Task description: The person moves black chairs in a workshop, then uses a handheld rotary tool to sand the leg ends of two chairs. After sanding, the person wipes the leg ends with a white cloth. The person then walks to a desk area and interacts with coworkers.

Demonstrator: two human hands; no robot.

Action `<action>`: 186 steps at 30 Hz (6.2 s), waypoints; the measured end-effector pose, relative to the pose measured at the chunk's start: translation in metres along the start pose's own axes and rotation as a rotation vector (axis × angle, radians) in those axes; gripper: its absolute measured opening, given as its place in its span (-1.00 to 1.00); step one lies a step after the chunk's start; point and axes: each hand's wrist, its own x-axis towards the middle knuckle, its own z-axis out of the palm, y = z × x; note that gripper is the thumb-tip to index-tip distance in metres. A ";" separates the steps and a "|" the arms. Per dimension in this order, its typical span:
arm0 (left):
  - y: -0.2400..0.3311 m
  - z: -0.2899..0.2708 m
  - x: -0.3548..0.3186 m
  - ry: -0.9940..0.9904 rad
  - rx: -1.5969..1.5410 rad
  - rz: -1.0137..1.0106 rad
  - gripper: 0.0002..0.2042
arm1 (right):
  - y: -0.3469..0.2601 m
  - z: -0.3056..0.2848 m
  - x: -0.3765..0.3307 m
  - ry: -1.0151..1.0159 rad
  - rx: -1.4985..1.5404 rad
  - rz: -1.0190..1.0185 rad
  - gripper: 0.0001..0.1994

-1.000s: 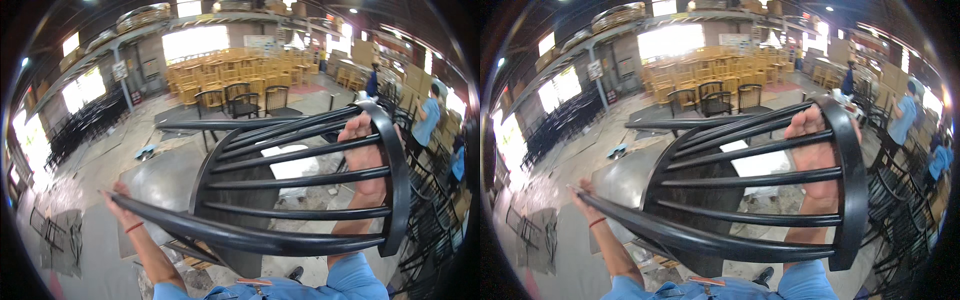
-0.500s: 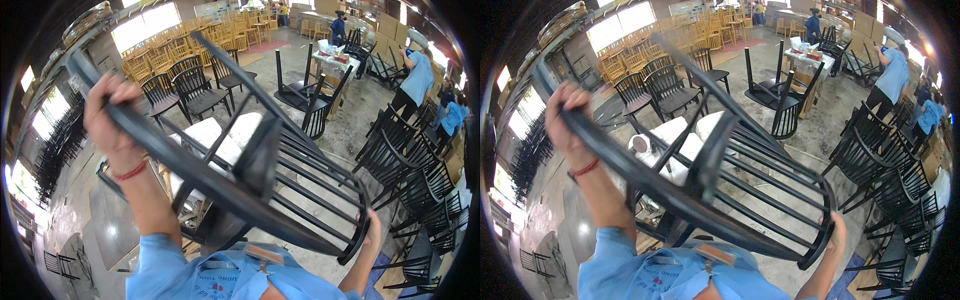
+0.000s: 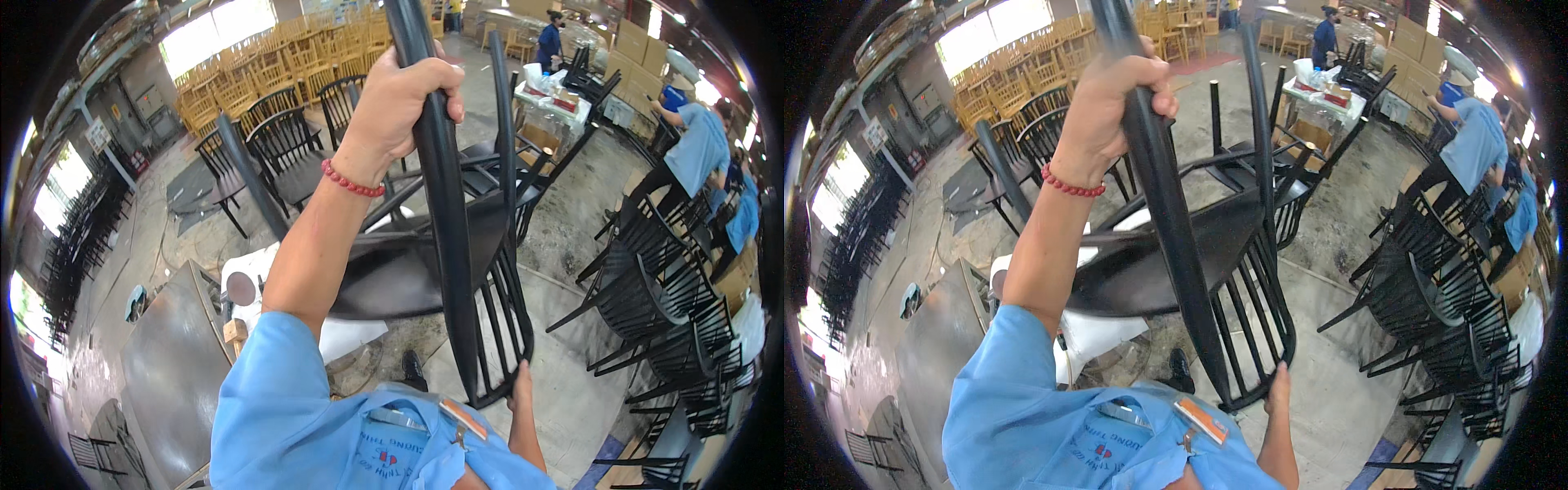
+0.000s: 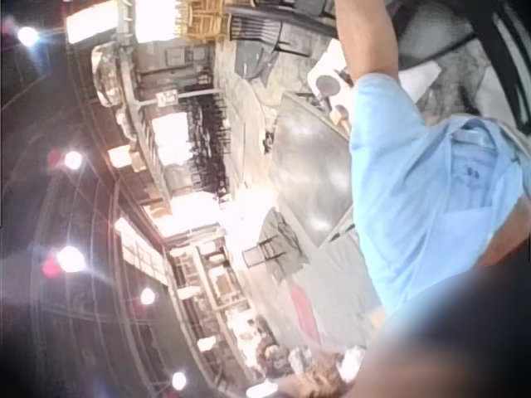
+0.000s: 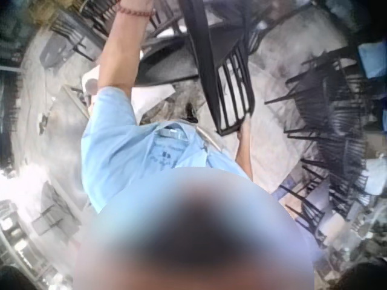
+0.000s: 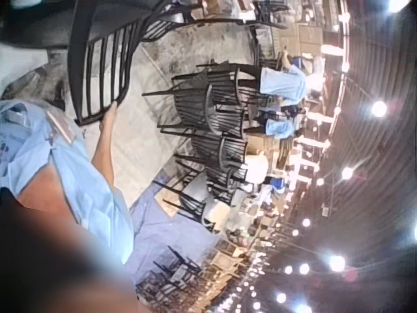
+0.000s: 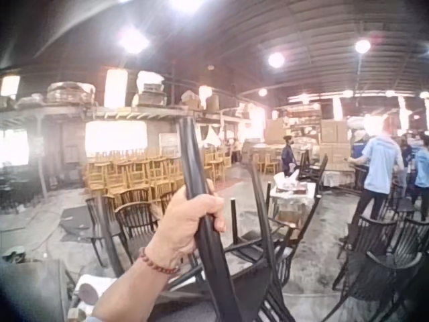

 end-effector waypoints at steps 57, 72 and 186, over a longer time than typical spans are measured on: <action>-0.273 -0.105 -0.155 1.302 0.697 -0.236 -0.83 | -0.434 0.367 0.291 -0.995 -0.362 -0.770 -0.85; -0.257 -0.096 -0.311 0.734 1.213 -0.551 -0.57 | -0.264 0.214 0.282 -0.291 -0.856 -0.504 -0.83; -0.257 -0.059 -0.217 0.259 0.745 -0.178 -0.79 | -0.355 0.124 -0.048 -0.312 -0.975 -0.564 -0.40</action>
